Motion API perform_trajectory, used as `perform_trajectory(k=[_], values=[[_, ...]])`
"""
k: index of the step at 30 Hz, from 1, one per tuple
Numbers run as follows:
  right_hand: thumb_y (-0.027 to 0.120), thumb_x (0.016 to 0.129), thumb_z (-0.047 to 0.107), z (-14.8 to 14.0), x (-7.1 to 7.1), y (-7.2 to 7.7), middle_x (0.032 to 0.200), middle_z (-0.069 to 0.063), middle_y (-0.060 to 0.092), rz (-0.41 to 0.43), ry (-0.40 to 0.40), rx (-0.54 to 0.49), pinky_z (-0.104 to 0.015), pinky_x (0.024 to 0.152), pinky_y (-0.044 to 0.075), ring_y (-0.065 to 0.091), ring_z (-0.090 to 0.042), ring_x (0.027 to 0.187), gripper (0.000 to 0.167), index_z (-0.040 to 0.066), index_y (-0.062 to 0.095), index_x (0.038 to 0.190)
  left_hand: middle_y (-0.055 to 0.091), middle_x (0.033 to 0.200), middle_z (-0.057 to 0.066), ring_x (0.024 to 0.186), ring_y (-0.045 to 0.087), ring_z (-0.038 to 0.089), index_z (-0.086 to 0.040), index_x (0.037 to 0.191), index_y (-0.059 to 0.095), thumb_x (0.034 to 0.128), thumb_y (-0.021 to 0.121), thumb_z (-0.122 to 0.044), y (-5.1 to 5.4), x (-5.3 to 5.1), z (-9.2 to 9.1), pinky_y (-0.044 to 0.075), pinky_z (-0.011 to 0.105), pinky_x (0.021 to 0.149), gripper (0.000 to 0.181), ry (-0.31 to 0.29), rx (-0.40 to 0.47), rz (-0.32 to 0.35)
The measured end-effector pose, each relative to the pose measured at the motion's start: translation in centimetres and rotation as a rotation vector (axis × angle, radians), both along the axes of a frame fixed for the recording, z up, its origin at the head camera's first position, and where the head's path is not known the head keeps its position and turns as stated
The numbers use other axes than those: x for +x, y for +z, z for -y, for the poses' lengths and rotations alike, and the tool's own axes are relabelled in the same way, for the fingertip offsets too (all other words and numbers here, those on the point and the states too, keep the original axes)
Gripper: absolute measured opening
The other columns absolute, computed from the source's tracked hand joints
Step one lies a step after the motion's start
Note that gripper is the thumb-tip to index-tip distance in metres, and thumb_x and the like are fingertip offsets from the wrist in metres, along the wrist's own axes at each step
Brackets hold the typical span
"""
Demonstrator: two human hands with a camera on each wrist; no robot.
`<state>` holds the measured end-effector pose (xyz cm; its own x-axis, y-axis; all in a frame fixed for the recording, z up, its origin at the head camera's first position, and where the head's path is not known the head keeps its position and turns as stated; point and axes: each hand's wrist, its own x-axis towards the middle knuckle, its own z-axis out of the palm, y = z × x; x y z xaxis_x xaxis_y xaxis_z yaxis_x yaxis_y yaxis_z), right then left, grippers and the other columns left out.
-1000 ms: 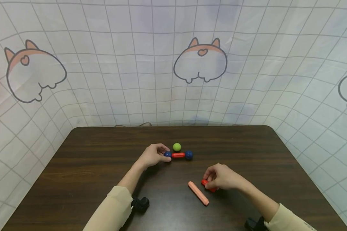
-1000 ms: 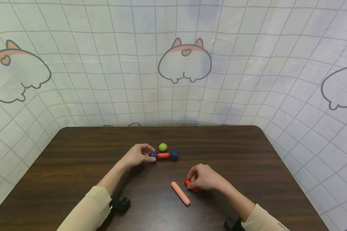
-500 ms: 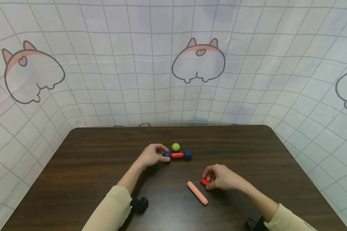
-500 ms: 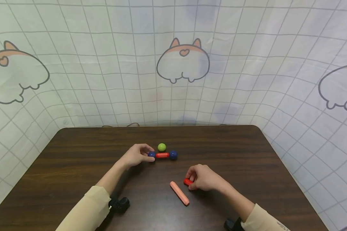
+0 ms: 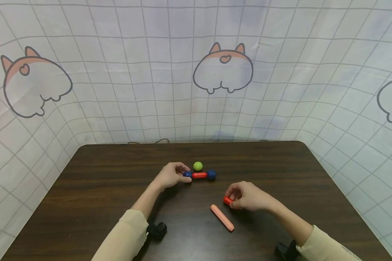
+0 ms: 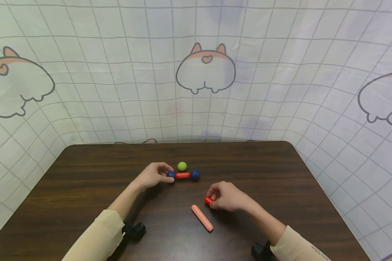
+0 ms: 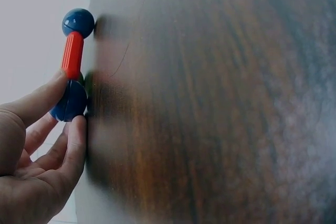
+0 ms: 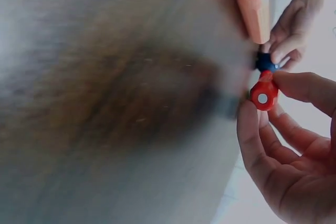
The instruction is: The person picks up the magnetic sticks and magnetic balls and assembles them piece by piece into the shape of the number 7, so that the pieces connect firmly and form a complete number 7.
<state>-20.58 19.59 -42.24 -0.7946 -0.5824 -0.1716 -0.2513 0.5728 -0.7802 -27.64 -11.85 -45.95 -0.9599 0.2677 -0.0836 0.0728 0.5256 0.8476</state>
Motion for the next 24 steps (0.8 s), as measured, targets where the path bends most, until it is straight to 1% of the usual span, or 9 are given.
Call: perform_trajectory(k=[4,8,13,17,24], values=[[0.076,0.087,0.005,0.8,-0.4,0.5,0.086,-0.001,0.065,-0.018,0.013,-0.008,-0.030,0.066,0.052,0.062,-0.018,0.076,0.021,0.004,0.070,0.107,0.066,0.102,0.004,0.093,0.060,0.021,-0.010,0.109,0.075,0.0831,0.088,-0.016,-0.1,0.0,0.1,0.050,0.038,0.083,0.030,0.009,-0.007,-0.002],[0.075,0.090,0.004,2.0,-0.5,1.3,0.086,-0.002,0.067,-0.003,0.025,-0.030,-0.031,0.066,0.055,0.064,-0.018,0.075,0.018,0.005,0.071,0.107,0.066,0.103,0.004,0.094,0.060,0.022,-0.009,0.110,0.075,0.0836,0.088,-0.016,-0.1,0.0,0.0,0.051,0.039,0.084,0.030,0.004,-0.009,-0.006],[0.075,0.089,0.005,3.4,-0.4,2.0,0.087,-0.001,0.068,-0.013,0.071,-0.041,-0.029,0.066,0.054,0.064,-0.017,0.078,0.018,0.003,0.071,0.107,0.066,0.103,0.004,0.094,0.061,0.021,-0.009,0.110,0.075,0.0838,0.088,-0.016,-0.1,0.0,-0.2,0.051,0.039,0.085,0.030,0.003,-0.001,-0.006],[0.076,0.089,0.006,4.3,-0.5,2.0,0.086,0.000,0.067,-0.030,0.098,-0.033,-0.028,0.066,0.053,0.064,-0.016,0.078,0.018,0.004,0.072,0.106,0.067,0.102,0.004,0.092,0.061,0.021,-0.009,0.110,0.075,0.0838,0.088,-0.015,0.0,0.1,-0.2,0.051,0.040,0.085,0.030,0.002,0.006,-0.008],[0.074,0.089,0.004,5.5,-0.6,1.5,0.086,0.001,0.068,0.002,0.111,-0.028,-0.029,0.067,0.053,0.065,-0.018,0.078,0.019,0.008,0.071,0.108,0.067,0.102,0.005,0.092,0.062,0.021,-0.007,0.111,0.074,0.0839,0.088,-0.016,0.1,0.0,-0.1,0.052,0.040,0.085,0.032,-0.008,0.008,-0.008]])
